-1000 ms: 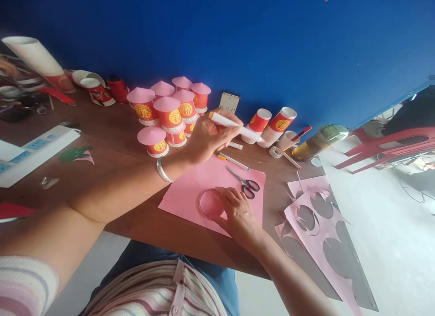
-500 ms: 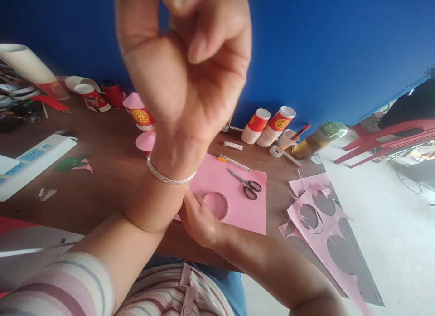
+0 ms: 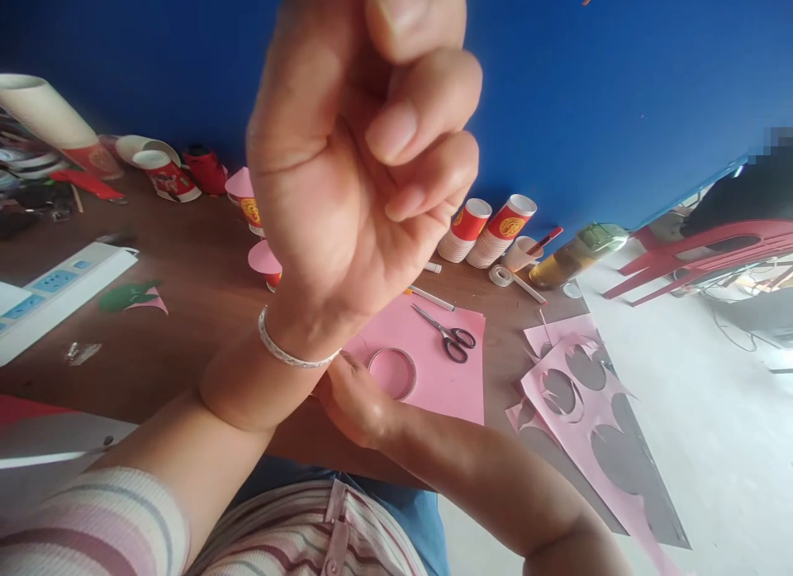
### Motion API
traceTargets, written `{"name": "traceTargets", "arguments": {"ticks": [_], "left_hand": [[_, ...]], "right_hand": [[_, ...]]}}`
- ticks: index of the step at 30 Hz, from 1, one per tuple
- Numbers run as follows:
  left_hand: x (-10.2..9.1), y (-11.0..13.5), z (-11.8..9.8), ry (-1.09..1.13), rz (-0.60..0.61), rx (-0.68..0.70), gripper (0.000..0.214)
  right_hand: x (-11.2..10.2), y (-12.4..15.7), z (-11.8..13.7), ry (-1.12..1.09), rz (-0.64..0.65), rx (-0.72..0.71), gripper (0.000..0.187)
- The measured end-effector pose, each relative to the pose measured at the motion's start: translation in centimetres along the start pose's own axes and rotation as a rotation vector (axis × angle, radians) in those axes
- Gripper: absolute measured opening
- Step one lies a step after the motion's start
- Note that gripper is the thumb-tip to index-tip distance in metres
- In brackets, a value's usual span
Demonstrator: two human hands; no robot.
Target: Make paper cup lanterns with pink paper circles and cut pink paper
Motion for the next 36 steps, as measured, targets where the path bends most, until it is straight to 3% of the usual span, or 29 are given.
{"name": "traceTargets", "arguments": {"ticks": [3,6,7,10,13,16,20,24,31,36], "left_hand": [[0.6,0.4,0.5,0.126,0.178,0.016,0.040],[-0.3,0.5,2.3,0.161,0.282,-0.095,0.041],[-1.2,0.4,3.1,0.149,0.299,-0.113,0.034],[-5.9,-0.1,6.3,-0.027,0.159,-0.179,0.031],[-10.8,-0.4,9.6,-0.204,0.089,-0.225,0.036],[-14.5,-0.4,11.9,-0.251,0.008,-0.255,0.038],[-16.9,0.2,13.6,-0.204,-0.083,-0.352,0.041],[-18.0,0.8,14.7,-0.185,-0.130,-0.430,0.041],[-18.8,0.9,15.2,-0.208,-0.181,-0.452,0.044],[-18.9,0.9,15.3,-0.217,-0.187,-0.448,0.043]], "right_hand": [[-1.7,-0.5,1.5,0.060,0.014,-0.097,0.044],[-5.7,-1.6,5.5,0.311,0.010,-0.363,0.047],[-7.6,-2.2,6.8,0.480,-0.056,-0.448,0.040],[-12.9,-3.9,10.5,1.026,-0.439,-0.783,0.020],[-15.3,-5.7,10.5,1.488,-0.570,-0.853,0.017],[-15.1,-7.1,9.0,1.756,-0.531,-0.846,0.022],[-14.0,-8.3,7.5,1.977,-0.494,-0.791,0.028],[-13.9,-8.9,7.0,2.060,-0.479,-0.706,0.036],[-13.8,-8.5,7.2,1.979,-0.431,-0.629,0.031],[-14.2,-8.3,7.6,1.857,-0.516,-0.598,0.027]]}}
Point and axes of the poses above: each hand's wrist, its own y-axis away from the middle knuckle, its own x-axis out of the palm, z = x × y, the point moved 5 cm from there along -y, towards the middle knuckle, and after that the axes turned 11 degrees about -z, right-handed, at the moved point
